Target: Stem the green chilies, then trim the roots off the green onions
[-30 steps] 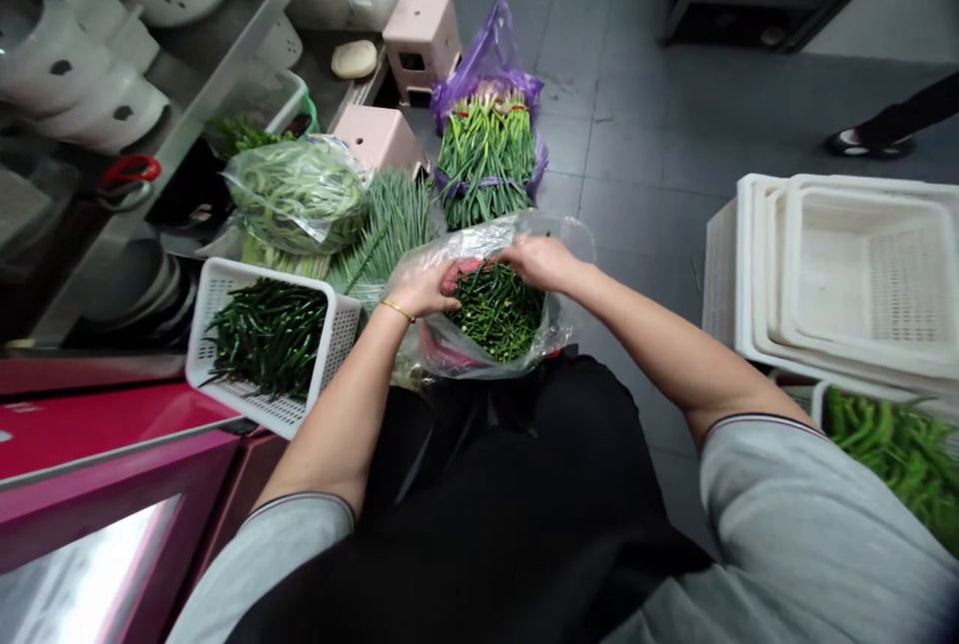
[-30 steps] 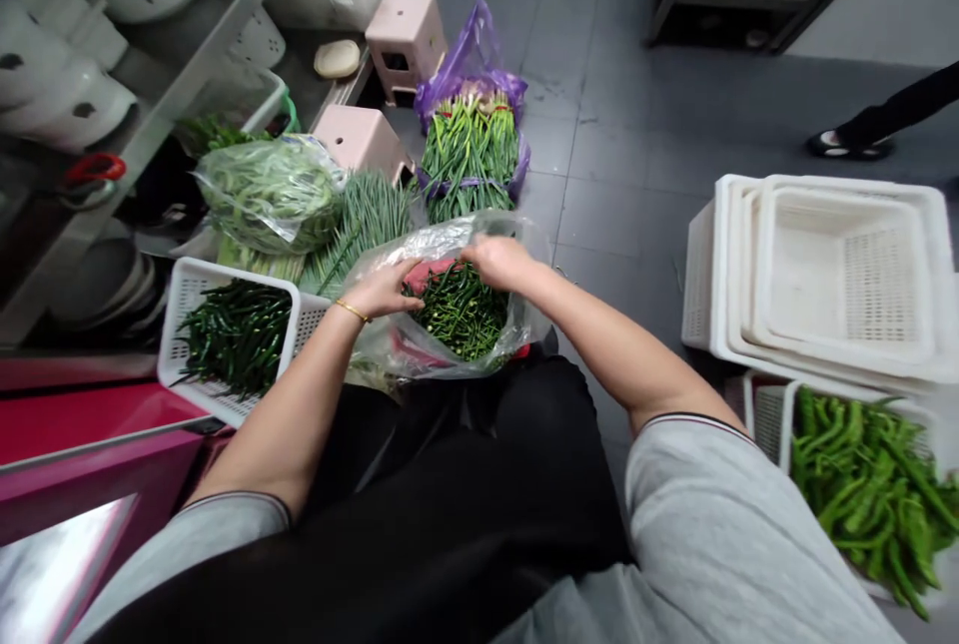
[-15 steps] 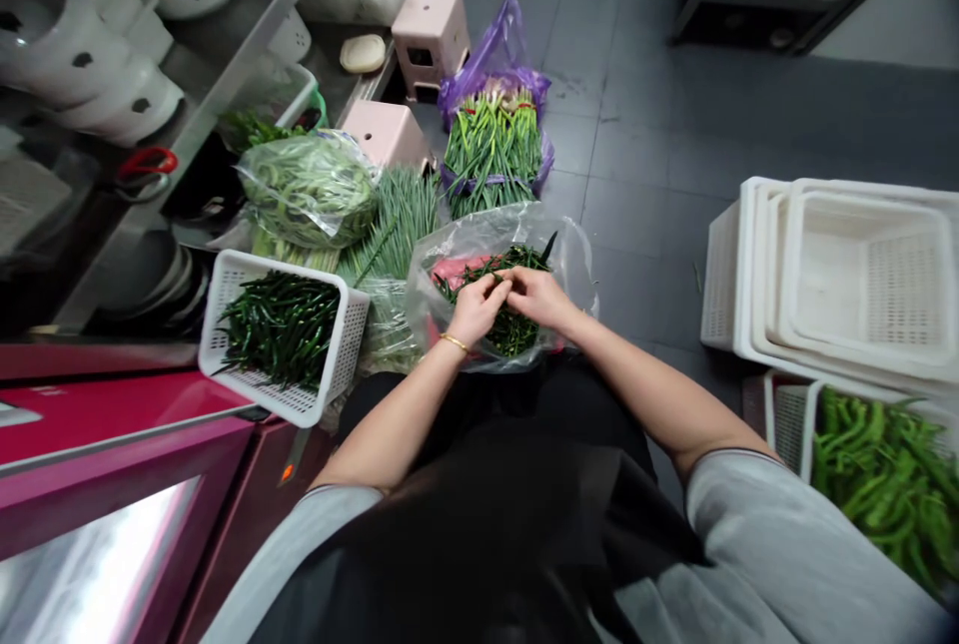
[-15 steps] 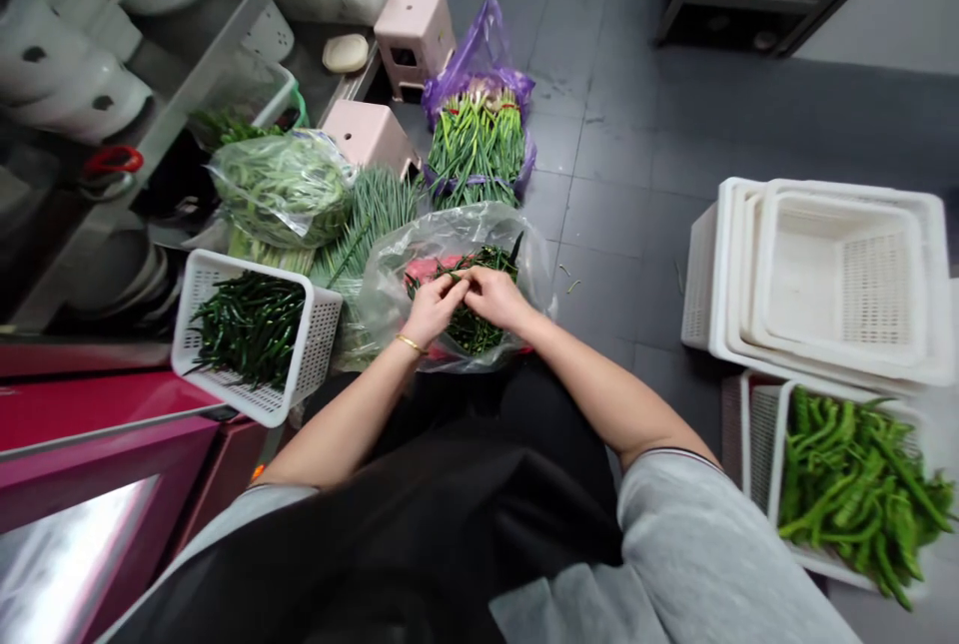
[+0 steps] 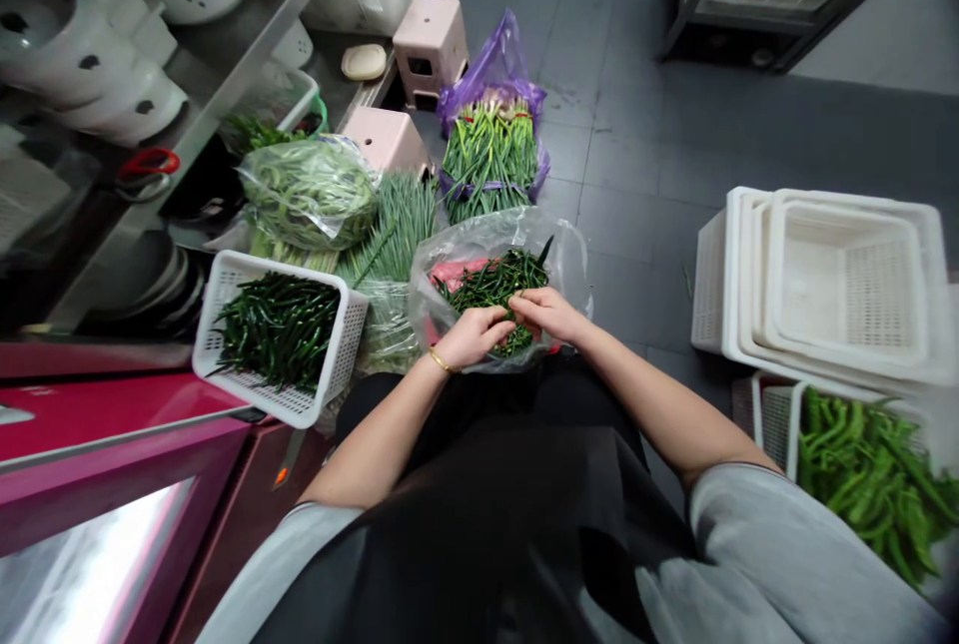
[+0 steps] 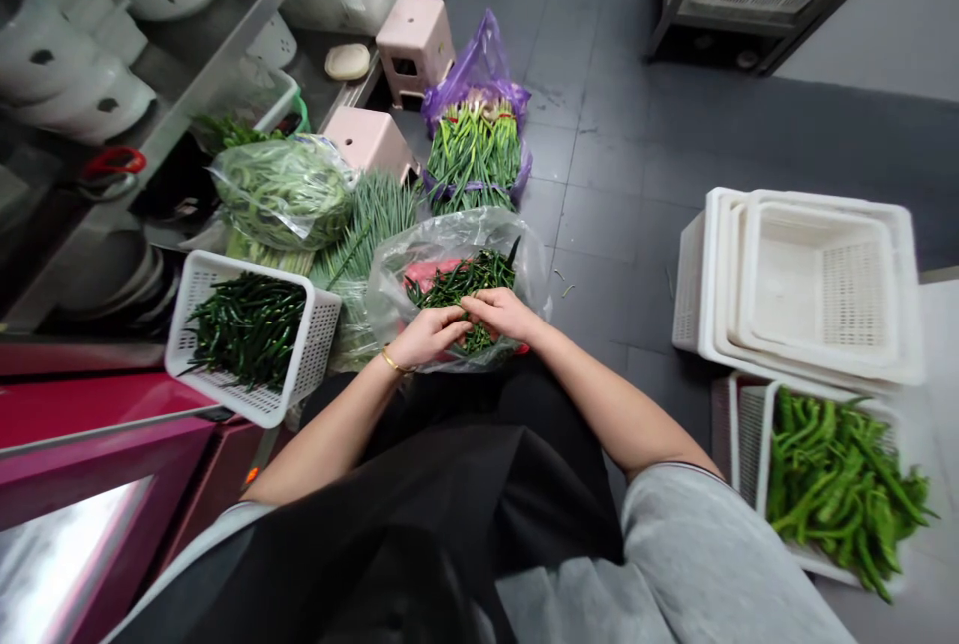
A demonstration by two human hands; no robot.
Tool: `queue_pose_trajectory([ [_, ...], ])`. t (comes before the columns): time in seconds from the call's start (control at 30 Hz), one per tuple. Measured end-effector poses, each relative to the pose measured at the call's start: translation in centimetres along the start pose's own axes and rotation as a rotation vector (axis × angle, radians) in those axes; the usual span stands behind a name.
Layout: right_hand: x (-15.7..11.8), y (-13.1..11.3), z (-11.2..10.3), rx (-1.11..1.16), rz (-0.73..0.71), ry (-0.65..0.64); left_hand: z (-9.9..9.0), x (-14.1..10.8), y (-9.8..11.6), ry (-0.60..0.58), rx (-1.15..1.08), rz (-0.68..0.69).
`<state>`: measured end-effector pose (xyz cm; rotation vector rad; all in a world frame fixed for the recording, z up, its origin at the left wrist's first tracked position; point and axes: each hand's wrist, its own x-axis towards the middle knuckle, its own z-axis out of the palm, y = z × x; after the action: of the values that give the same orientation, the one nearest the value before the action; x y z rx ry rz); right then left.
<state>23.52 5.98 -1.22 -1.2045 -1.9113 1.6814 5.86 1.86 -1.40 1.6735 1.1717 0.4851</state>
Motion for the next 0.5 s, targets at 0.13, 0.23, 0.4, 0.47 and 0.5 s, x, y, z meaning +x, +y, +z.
queue_pose_trajectory([
  [0.13, -0.5, 0.3, 0.4, 0.222, 0.010, 0.015, -0.7, -0.4, 1.3, -0.035, -0.064, 0.047],
  [0.23, 0.6, 0.7, -0.6, 0.403, 0.103, 0.075, -1.2, -0.1, 1.0, -0.097, -0.339, 0.003],
  [0.4, 7.9, 1.6, -3.1, -0.526, 0.354, 0.106, -3.6, 4.4, -3.3, 0.416, -0.506, -0.418],
  [0.47, 11.4, 1.8, -3.1, -0.784, 0.394, 0.165, -4.6, 6.3, -4.8, 0.539, -0.478, -0.519],
  [0.5, 12.8, 1.8, -2.8, -0.829, 0.415, 0.159, -5.0, 6.9, -5.2, 0.553, -0.473, -0.529],
])
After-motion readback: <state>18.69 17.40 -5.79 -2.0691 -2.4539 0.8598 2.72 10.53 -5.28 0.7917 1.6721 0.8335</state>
